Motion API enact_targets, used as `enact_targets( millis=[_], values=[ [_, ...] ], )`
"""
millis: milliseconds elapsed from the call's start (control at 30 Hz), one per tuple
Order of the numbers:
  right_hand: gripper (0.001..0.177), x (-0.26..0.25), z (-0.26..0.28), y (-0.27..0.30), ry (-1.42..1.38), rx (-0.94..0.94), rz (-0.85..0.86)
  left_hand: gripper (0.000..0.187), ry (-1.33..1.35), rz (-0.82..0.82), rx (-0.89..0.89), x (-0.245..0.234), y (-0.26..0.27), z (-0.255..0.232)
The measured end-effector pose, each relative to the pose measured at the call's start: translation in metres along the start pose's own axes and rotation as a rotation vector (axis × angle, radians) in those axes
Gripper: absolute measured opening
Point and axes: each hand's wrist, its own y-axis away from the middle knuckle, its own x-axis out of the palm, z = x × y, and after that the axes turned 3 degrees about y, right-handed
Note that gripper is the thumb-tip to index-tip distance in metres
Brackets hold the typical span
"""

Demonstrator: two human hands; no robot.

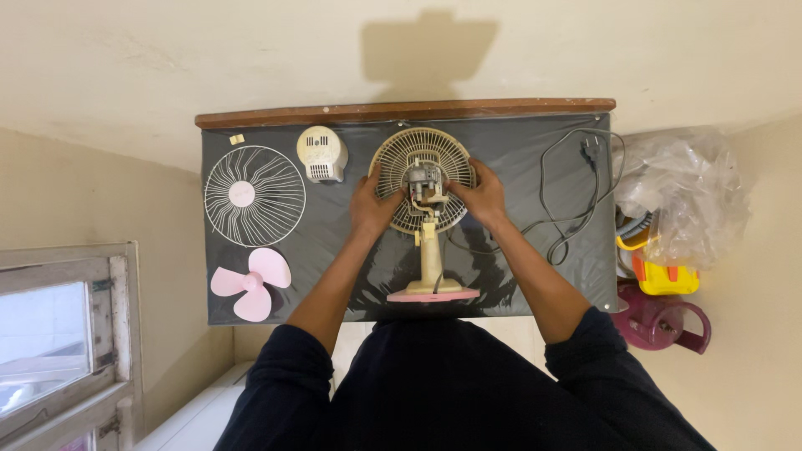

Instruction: The person disassembles a small electric fan on a table using a screwdriver. They remove the rear motor cover, then the front grille, and proceed to unscrew and remove the motor housing from the fan stand, placing each component on the table.

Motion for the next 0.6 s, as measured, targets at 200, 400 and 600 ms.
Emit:
enact_targets(
  millis=[200,400,600],
  values=[
    [0.074,-0.008,0.0,0.003,0.122,-0.281,-0.175,0.077,-0.052,-0.048,0.061,-0.01,0.003,-0.021],
    [0.07,-0.025,0.028,0.021,-0.107,-0.222,-0.162,0.072,0.097,-0.15,0.266,-0.017,0.014,-0.043],
    [0.072,-0.041,0.046,0.029,-0.049,-0.379,-0.251,0.068,0.155,-0.161,0.333,-0.022,0.021,-0.062]
  ],
)
